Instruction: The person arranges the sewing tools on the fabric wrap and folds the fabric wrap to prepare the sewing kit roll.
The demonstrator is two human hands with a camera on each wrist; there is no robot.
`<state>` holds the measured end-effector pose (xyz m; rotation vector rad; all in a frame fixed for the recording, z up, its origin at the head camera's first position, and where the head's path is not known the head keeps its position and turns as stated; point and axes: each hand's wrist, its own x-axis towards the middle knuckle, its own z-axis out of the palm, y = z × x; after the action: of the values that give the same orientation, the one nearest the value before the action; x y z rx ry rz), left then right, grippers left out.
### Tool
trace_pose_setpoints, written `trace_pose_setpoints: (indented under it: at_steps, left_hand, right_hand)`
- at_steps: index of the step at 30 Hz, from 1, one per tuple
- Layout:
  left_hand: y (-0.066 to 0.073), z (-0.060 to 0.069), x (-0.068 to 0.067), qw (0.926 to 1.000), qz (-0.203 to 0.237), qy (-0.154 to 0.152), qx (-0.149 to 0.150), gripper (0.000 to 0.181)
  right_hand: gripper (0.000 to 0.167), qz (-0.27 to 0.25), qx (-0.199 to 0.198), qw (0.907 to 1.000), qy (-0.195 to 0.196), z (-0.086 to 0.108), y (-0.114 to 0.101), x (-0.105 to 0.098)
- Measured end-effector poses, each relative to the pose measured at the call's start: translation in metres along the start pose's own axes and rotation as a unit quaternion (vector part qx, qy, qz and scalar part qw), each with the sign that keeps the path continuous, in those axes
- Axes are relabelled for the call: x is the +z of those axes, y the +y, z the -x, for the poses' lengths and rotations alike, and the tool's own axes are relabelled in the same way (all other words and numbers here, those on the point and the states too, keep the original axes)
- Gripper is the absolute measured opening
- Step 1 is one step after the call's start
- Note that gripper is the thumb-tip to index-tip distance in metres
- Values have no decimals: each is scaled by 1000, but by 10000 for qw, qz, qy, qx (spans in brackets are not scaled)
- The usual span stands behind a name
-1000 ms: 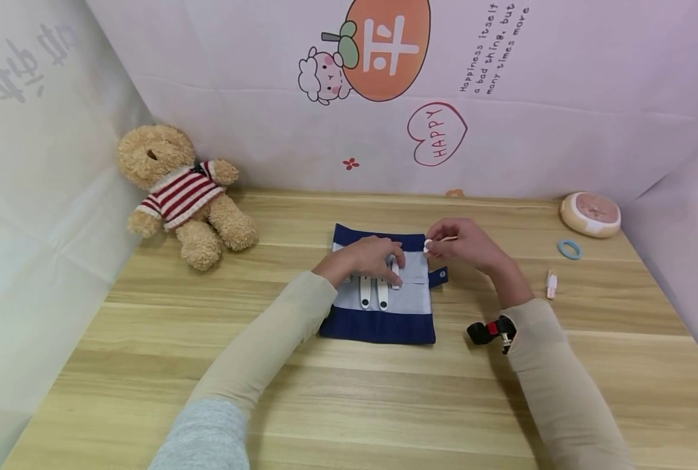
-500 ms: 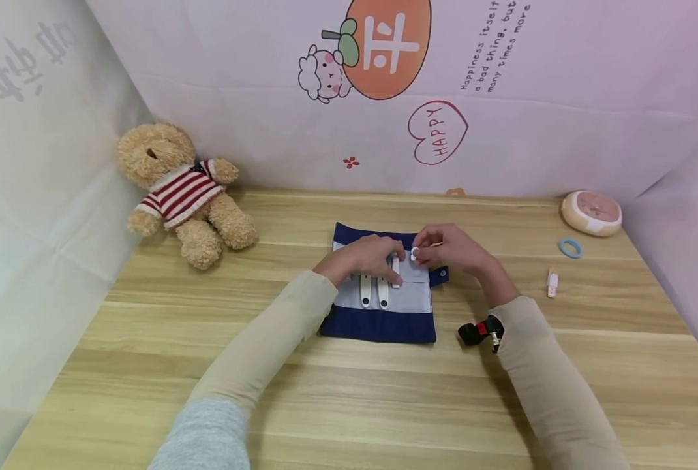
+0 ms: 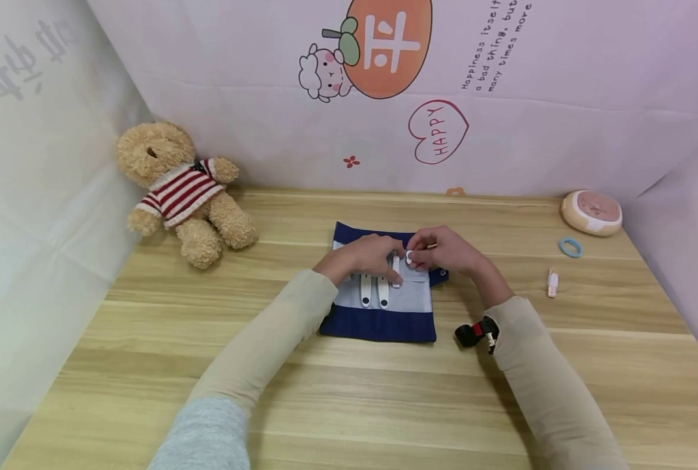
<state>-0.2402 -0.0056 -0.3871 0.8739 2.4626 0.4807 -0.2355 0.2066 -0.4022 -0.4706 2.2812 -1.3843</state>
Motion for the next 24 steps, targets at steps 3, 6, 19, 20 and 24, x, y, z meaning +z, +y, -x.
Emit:
trace_pose_setpoints:
  at_steps: [3, 6, 19, 20, 24]
  left_hand:
    - [0, -1, 0, 10000, 2, 4, -8, 61]
    - [-1, -1, 0, 10000, 9, 5, 14, 61]
    - [0, -1, 1, 10000, -17, -8, -15, 64]
    - [0, -1, 1, 10000, -32, -7, -13, 64]
    - [0, -1, 1, 10000, -37, -14, -14, 64]
  right_hand:
    - [12, 85, 8, 10000, 1, -2, 1, 1]
    - [11, 148, 1, 9999, -11, -3, 1, 1]
    - [13, 169, -11, 9997, -200, -2, -2, 2]
    - [13, 182, -7, 9996, -205, -2, -2, 2]
    - [13, 164, -1, 9996, -216, -2, -2, 2]
